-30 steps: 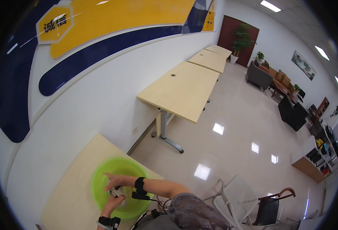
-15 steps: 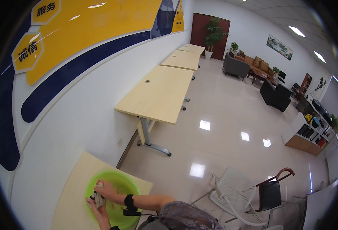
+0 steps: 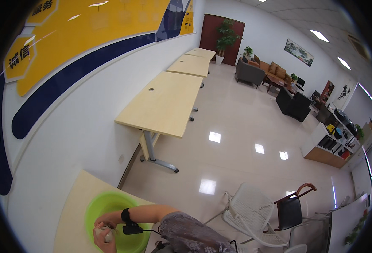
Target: The person washes a piece of cloth in a basin of water and then moves several chairs.
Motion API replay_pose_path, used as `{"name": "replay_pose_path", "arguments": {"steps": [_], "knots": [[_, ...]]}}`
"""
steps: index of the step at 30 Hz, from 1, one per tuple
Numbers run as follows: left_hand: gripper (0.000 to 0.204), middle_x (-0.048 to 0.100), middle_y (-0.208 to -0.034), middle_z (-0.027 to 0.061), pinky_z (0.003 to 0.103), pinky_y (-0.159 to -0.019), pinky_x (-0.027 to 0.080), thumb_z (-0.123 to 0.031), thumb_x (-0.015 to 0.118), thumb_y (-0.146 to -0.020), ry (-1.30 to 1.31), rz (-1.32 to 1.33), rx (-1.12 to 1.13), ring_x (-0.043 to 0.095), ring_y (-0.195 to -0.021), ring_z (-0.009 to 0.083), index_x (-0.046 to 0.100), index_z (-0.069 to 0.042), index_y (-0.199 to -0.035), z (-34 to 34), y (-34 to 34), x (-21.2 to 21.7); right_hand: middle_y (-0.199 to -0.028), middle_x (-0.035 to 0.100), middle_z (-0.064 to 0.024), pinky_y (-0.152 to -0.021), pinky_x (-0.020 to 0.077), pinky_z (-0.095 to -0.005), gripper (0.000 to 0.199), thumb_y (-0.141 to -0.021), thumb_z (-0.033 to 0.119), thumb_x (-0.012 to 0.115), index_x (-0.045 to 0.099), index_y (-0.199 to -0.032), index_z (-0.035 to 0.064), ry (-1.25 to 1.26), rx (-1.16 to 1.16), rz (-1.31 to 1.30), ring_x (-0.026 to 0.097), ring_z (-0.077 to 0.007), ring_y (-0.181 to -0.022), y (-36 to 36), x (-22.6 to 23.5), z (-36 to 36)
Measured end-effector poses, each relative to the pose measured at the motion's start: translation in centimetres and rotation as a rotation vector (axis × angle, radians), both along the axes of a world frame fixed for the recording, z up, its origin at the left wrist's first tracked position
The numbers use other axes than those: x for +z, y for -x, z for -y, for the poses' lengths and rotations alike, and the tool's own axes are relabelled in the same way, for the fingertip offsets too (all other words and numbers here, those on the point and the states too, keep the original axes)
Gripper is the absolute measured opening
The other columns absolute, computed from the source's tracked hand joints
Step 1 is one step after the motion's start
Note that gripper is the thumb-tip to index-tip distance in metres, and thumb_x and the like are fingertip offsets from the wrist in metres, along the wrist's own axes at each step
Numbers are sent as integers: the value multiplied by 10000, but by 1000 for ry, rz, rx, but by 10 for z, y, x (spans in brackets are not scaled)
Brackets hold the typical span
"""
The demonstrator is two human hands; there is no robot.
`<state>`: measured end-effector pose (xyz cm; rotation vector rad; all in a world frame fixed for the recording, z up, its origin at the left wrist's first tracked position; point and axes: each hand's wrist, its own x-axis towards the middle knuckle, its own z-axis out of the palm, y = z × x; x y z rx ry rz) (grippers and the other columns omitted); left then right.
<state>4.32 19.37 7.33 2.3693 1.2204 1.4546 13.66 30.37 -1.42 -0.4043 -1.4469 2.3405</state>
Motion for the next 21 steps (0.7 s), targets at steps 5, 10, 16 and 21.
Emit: {"name": "replay_pose_path", "arguments": {"steps": [5, 10, 16, 21], "knots": [[269, 582, -932, 140, 412, -794, 423, -154, 636, -608, 114, -410, -300, 530, -892, 339, 574, -84, -861, 0, 20, -11, -762, 542, -26, -579, 419, -297, 284, -567, -49, 651, 520, -803, 38, -235, 284, -150, 504, -160, -663, 7, -10, -13], [212, 570, -875, 150, 415, -781, 425, -130, 599, -648, 35, -477, -431, 536, -846, 326, 559, -73, -849, 1, 12, -16, -678, 508, -42, -524, 393, -302, 205, -588, -10, 637, 551, -769, 34, -715, 480, -138, 474, -163, -622, 10, 7, -10], [125, 561, -805, 157, 416, -738, 430, -107, 543, -702, 32, -700, -478, 545, -795, 306, 541, -64, -819, -2, 5, -41, -574, 500, -57, -441, 350, -326, 99, -601, 71, 638, 550, -591, 29, -515, 445, 181, 428, -148, -514, 21, 11, 0], [70, 574, -777, 139, 398, -650, 432, -126, 494, -739, 126, -1028, -521, 559, -800, 270, 525, -69, -764, -6, 0, -60, -574, 515, -48, -440, 344, -318, 198, -665, 182, 637, 553, -578, 26, -743, 457, 104, 438, -128, -518, 38, -24, 2]]}}
